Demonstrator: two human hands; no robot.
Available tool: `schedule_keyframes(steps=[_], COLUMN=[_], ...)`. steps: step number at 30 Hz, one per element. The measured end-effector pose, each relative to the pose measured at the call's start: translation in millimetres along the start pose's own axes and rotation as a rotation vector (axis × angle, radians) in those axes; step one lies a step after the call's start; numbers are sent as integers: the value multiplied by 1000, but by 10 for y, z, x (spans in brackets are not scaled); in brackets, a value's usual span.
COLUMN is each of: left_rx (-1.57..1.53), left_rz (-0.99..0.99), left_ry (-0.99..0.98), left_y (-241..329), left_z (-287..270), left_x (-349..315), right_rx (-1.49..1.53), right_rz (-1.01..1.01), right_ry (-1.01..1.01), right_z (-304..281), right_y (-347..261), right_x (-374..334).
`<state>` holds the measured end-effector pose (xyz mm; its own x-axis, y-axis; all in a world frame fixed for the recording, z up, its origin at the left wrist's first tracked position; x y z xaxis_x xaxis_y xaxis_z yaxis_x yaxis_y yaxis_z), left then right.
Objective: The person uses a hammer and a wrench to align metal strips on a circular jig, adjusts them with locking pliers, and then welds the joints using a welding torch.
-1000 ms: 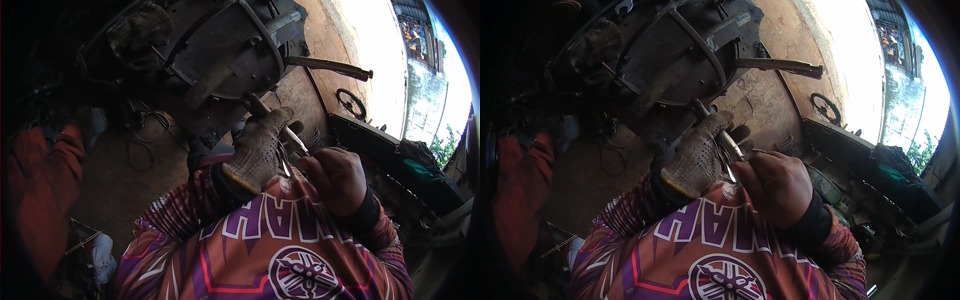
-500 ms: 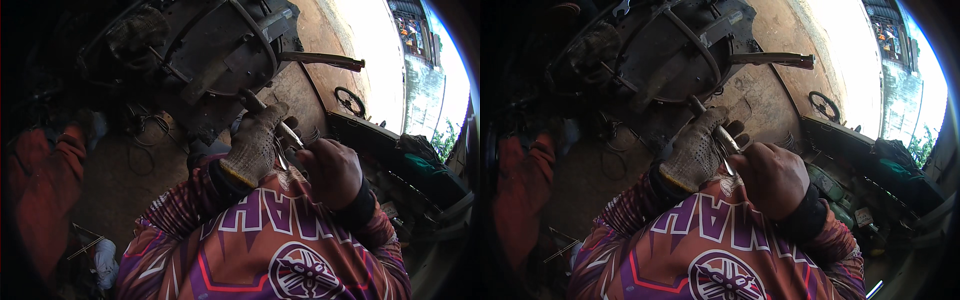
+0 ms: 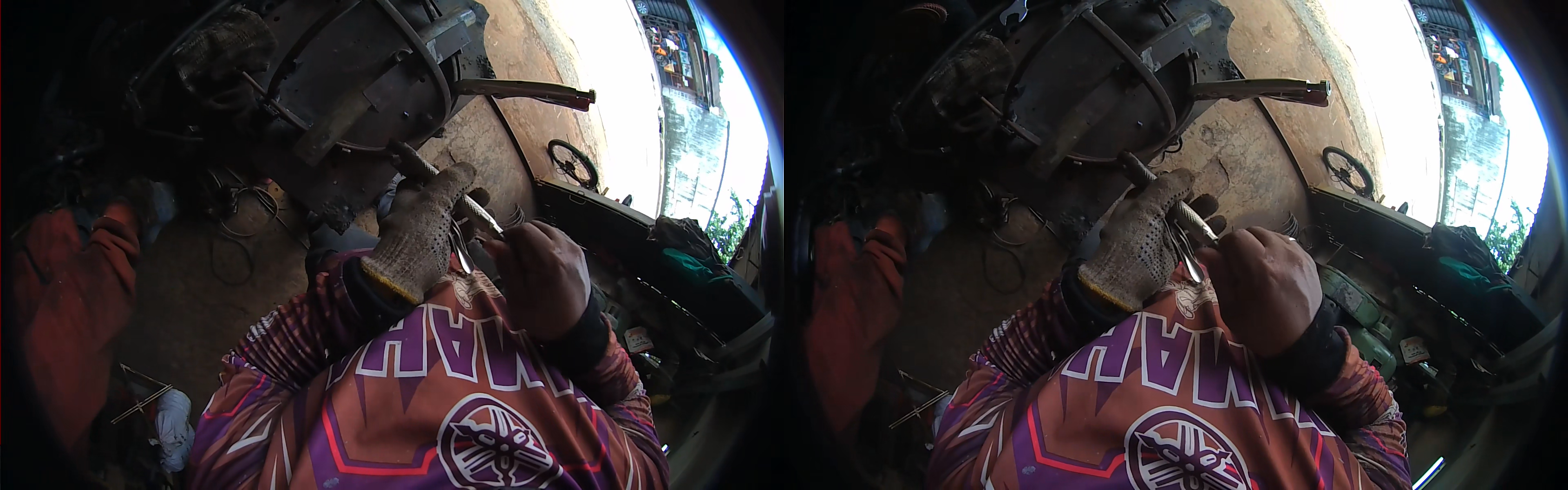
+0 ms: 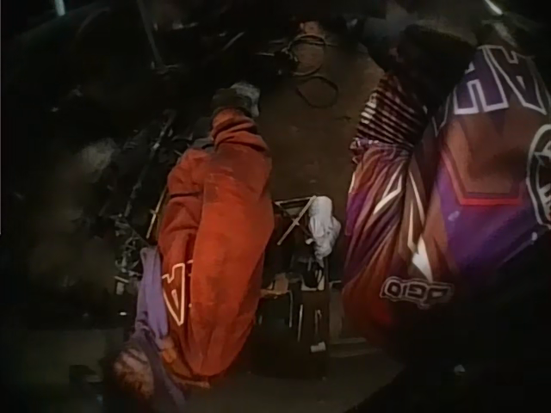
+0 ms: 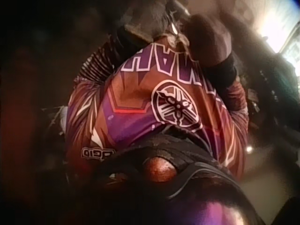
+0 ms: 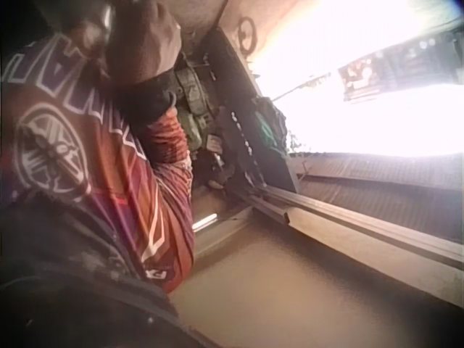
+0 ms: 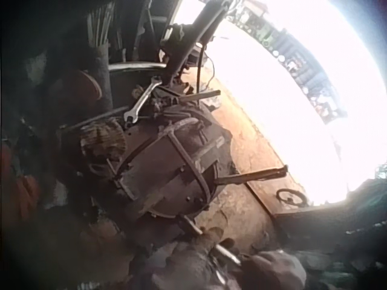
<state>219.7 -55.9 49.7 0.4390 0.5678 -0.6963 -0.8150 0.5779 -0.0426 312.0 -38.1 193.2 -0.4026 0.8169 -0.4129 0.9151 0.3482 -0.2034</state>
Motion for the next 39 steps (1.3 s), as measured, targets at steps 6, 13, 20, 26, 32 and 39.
schedule_keyframes(steps=[6, 13, 20, 26, 32, 39], left_rx=[10, 40, 36, 328, 320, 392], left_rz=[-54, -21, -68, 12, -4, -25], left_ry=[6, 10, 24, 20, 49, 1], left_y=[44, 42, 39, 206, 158, 249], left_z=[-14, 0, -11, 85, 53, 37], left_x=[-31, -18, -12, -179, -183, -232], right_rx=[131, 144, 12, 647, 1533, 1990], right_rz=[31, 71, -22, 127, 708, 817], right_ry=[48, 2, 112, -51, -504, -615], right_z=[-80, -42, -86, 97, 416, 460], right_y=[-68, -7, -113, 275, 237, 227], right_x=[35, 23, 21, 113, 109, 222])
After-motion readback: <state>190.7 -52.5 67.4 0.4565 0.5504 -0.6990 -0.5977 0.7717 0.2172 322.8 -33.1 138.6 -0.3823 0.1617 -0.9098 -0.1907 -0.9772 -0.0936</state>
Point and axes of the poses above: each hand's wrist, its own x-axis towards the middle knuckle, its own z-axis out of the palm, y = z × x, the point moved 3 cm from there along x, towards the middle knuckle, and after that the axes turned 3 degrees about x, right-handed, at the moved point
